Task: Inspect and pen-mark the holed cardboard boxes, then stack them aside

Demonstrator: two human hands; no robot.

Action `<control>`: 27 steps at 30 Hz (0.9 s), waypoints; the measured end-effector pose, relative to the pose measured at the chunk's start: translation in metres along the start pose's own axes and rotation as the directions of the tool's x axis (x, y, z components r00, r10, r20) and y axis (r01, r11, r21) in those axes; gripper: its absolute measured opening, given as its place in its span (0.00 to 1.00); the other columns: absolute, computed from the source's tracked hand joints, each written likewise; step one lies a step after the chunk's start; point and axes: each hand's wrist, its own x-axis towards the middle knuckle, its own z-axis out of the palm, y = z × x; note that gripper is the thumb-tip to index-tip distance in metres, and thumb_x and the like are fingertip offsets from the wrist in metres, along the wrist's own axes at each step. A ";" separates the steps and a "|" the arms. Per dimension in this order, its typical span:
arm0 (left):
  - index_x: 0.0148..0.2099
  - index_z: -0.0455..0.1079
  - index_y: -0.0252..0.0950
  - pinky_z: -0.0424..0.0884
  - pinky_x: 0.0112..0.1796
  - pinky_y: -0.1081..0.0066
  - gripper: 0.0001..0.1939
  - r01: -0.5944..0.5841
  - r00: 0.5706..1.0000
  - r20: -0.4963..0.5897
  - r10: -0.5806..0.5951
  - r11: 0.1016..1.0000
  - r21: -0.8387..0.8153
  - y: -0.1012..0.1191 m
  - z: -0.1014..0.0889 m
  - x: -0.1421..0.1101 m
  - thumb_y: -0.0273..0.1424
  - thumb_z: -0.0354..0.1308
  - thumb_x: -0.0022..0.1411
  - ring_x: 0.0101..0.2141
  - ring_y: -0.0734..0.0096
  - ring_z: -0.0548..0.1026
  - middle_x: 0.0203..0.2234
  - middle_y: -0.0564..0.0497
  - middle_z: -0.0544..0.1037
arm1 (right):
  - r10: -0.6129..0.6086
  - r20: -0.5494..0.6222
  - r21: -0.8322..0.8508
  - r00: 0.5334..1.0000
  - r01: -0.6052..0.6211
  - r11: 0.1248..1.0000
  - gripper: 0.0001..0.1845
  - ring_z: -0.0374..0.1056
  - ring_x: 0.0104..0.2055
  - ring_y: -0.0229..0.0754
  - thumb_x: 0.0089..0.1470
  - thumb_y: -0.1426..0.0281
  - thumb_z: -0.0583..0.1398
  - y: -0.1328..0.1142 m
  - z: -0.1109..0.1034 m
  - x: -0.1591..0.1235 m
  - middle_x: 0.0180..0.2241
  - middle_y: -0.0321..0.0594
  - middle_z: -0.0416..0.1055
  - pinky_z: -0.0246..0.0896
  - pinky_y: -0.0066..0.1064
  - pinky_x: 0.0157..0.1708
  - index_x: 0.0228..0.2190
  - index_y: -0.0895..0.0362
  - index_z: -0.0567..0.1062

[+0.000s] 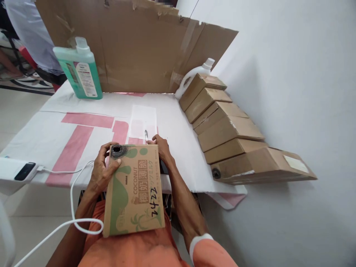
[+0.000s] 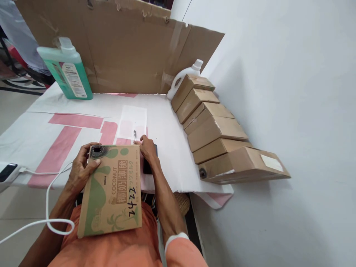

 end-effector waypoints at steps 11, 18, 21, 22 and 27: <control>0.60 0.69 0.40 0.72 0.55 0.56 0.30 0.009 0.999 -0.035 -0.009 1.000 -0.001 0.002 -0.001 0.001 0.44 0.65 0.59 0.54 0.50 0.76 0.53 0.44 0.78 | 0.373 -0.097 -0.088 0.923 -0.381 0.920 0.38 0.71 0.59 0.70 0.43 0.57 0.76 0.032 -0.009 -0.086 0.56 0.68 0.74 0.67 0.48 0.53 0.50 0.64 0.74; 0.60 0.68 0.40 0.71 0.56 0.54 0.29 0.013 0.998 -0.054 -0.012 1.000 0.011 0.000 -0.003 -0.003 0.44 0.64 0.59 0.55 0.49 0.76 0.54 0.44 0.77 | 0.265 0.054 0.552 0.963 -0.250 0.796 0.22 0.78 0.42 0.55 0.41 0.53 0.69 0.038 0.001 -0.072 0.35 0.45 0.83 0.72 0.41 0.43 0.33 0.58 0.79; 0.60 0.68 0.40 0.72 0.56 0.54 0.29 0.007 0.999 -0.046 -0.006 1.000 0.020 -0.001 -0.003 -0.003 0.44 0.64 0.60 0.56 0.49 0.76 0.55 0.43 0.77 | 0.238 0.056 0.714 0.970 -0.206 0.670 0.27 0.79 0.37 0.51 0.42 0.51 0.68 0.029 -0.009 -0.083 0.36 0.44 0.83 0.76 0.41 0.41 0.38 0.58 0.79; 0.60 0.68 0.40 0.72 0.56 0.54 0.29 0.008 0.999 -0.042 -0.007 1.000 0.020 -0.002 -0.003 -0.003 0.43 0.64 0.60 0.57 0.49 0.76 0.56 0.43 0.77 | 0.232 0.046 0.785 0.972 -0.179 0.593 0.27 0.80 0.36 0.50 0.43 0.52 0.70 0.023 -0.017 -0.088 0.38 0.44 0.84 0.77 0.42 0.41 0.40 0.58 0.79; 0.61 0.68 0.40 0.72 0.56 0.54 0.28 -0.002 0.999 -0.042 0.003 1.000 0.004 -0.001 0.000 -0.004 0.40 0.63 0.60 0.58 0.49 0.75 0.56 0.43 0.77 | 0.076 -0.002 0.984 0.997 -0.011 0.175 0.21 0.83 0.41 0.49 0.52 0.66 0.72 -0.021 -0.070 -0.120 0.51 0.47 0.82 0.82 0.40 0.39 0.48 0.56 0.81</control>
